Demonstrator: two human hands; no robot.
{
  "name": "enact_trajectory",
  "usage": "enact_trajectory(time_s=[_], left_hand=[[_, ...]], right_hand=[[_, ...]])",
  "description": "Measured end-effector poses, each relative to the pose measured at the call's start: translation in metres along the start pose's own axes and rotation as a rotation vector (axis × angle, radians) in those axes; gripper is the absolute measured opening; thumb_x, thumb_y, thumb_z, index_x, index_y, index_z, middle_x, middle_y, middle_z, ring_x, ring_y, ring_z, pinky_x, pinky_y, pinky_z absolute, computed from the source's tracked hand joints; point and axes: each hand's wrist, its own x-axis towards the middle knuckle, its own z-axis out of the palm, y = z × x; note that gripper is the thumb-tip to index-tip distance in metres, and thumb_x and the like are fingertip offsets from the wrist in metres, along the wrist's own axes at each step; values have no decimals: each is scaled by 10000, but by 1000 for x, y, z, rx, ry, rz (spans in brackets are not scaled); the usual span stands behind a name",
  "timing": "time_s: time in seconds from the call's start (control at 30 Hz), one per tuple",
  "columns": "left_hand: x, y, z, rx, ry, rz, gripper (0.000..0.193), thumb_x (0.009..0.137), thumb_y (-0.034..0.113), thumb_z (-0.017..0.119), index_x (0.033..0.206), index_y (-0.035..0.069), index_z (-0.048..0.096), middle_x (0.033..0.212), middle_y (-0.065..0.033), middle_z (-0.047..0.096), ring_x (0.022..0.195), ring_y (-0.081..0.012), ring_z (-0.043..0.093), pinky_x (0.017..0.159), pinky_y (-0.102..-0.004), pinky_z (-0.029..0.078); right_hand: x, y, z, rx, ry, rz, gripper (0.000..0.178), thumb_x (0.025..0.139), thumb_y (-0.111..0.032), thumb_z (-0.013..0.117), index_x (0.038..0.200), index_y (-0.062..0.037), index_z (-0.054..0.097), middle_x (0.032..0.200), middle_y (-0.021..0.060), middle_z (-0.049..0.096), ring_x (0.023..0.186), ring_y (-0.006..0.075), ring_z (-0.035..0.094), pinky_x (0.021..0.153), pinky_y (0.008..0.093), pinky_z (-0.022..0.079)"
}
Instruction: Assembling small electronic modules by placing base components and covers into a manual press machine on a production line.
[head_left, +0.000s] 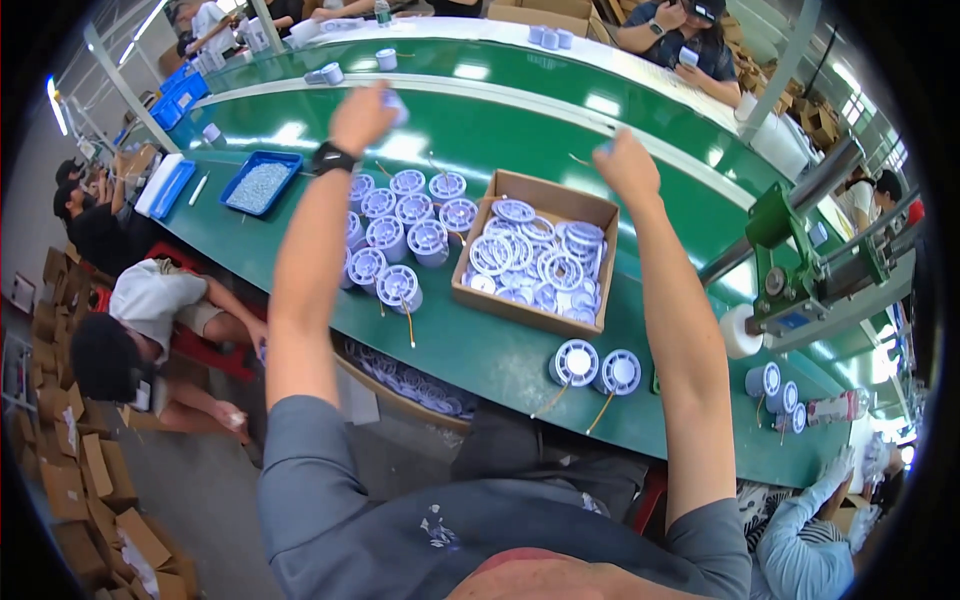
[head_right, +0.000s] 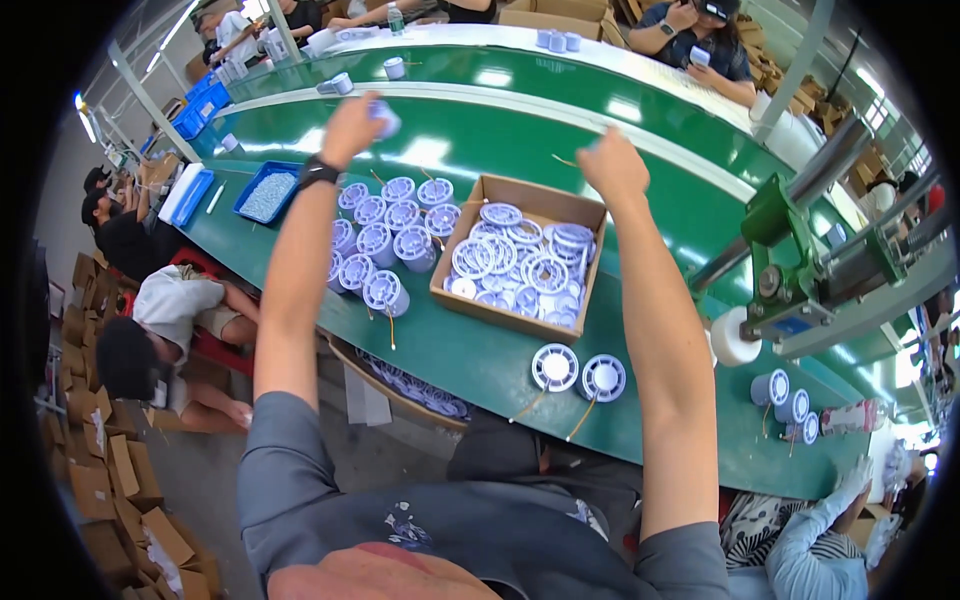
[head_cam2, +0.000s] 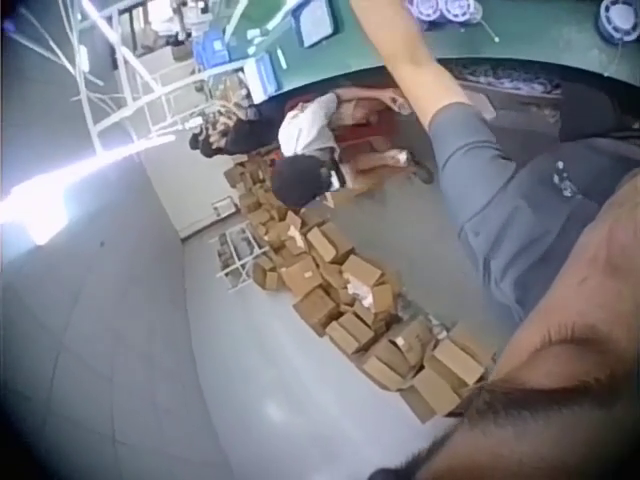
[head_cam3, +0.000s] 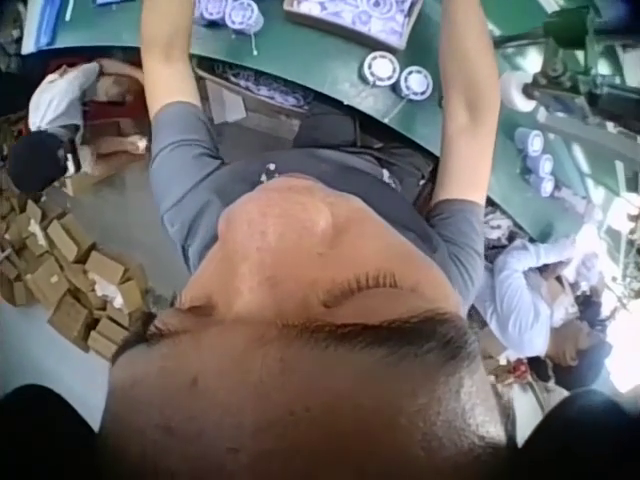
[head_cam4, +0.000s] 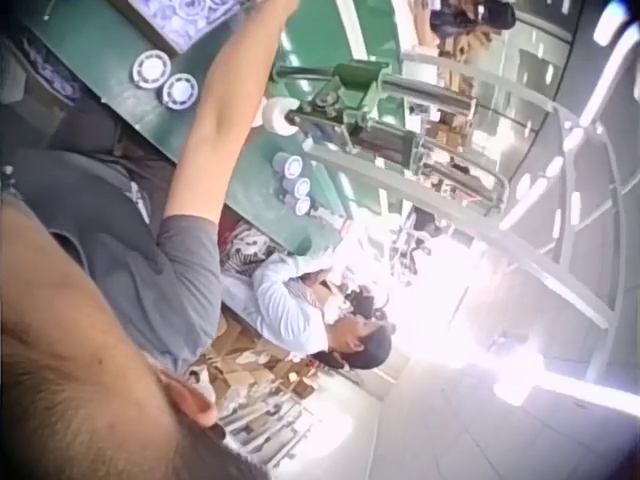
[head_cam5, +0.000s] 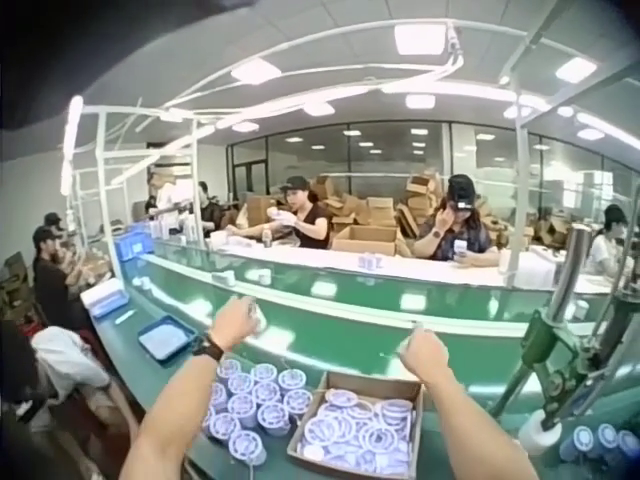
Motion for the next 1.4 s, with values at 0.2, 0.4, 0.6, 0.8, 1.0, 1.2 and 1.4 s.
enact_trajectory(time_s=[0.2, 0.4, 0.6, 0.8, 1.0, 1.2, 1.4], left_hand=[[-124, -75, -103, 227, -226, -366, 468, 814, 318, 704, 1207, 69, 648, 1092, -255, 682, 1029, -421, 648, 892, -478, 522], [-180, -49, -75, -127, -446, -686, 524, 863, 344, 700, 1263, 14, 624, 1098, -233, 699, 1009, -335, 686, 881, -399, 526], [-222, -107, -30, -206, -44, -317, 509, 936, 344, 635, 1288, -22, 593, 1088, -210, 695, 979, -291, 673, 882, -366, 512], [-240, -68, -46, -191, 158, -390, 453, 966, 288, 616, 1295, -21, 586, 1140, -192, 675, 1022, -264, 648, 911, -361, 495], [-296, 100, -108, -619, 434, -226, 234, 990, 74, 552, 1181, -34, 633, 1104, -113, 676, 998, -196, 637, 883, -321, 499], [-343, 255, -83, -1013, -8, -128, 239, 935, 61, 609, 1158, -19, 642, 1085, -117, 658, 1002, -212, 620, 869, -324, 494], [-294, 281, -43, -872, 117, -8, 280, 934, 42, 579, 1203, -2, 642, 1192, -147, 633, 1043, -246, 621, 860, -354, 508]], right_hand=[[-113, -130, -50, 266, -232, -695, 454, 749, -238, 686, 1184, -112, 649, 1079, 220, 620, 930, 379, 654, 812, 457, 554], [-226, -143, -17, 157, -179, -861, 406, 720, -178, 700, 1112, -94, 634, 973, 146, 632, 849, 318, 675, 659, 458, 557], [-269, -155, -5, 190, -185, -877, 353, 736, -173, 691, 1060, -61, 606, 971, 120, 630, 863, 294, 662, 700, 423, 522], [-275, -141, 42, 88, 90, -858, 278, 792, -159, 635, 1053, -65, 614, 1026, 140, 633, 1020, 294, 615, 872, 435, 458], [-309, -126, -5, 218, 142, -777, 256, 813, -162, 603, 1044, -57, 636, 1164, 179, 607, 1122, 321, 562, 944, 459, 418], [-344, -27, -93, 526, 158, -481, 359, 754, -63, 687, 1109, -58, 639, 1233, 186, 570, 1159, 369, 537, 954, 474, 431], [-318, 65, -62, 649, 61, -264, 647, 768, -78, 760, 1362, -57, 506, 1329, 193, 537, 1246, 397, 493, 1054, 437, 413]])
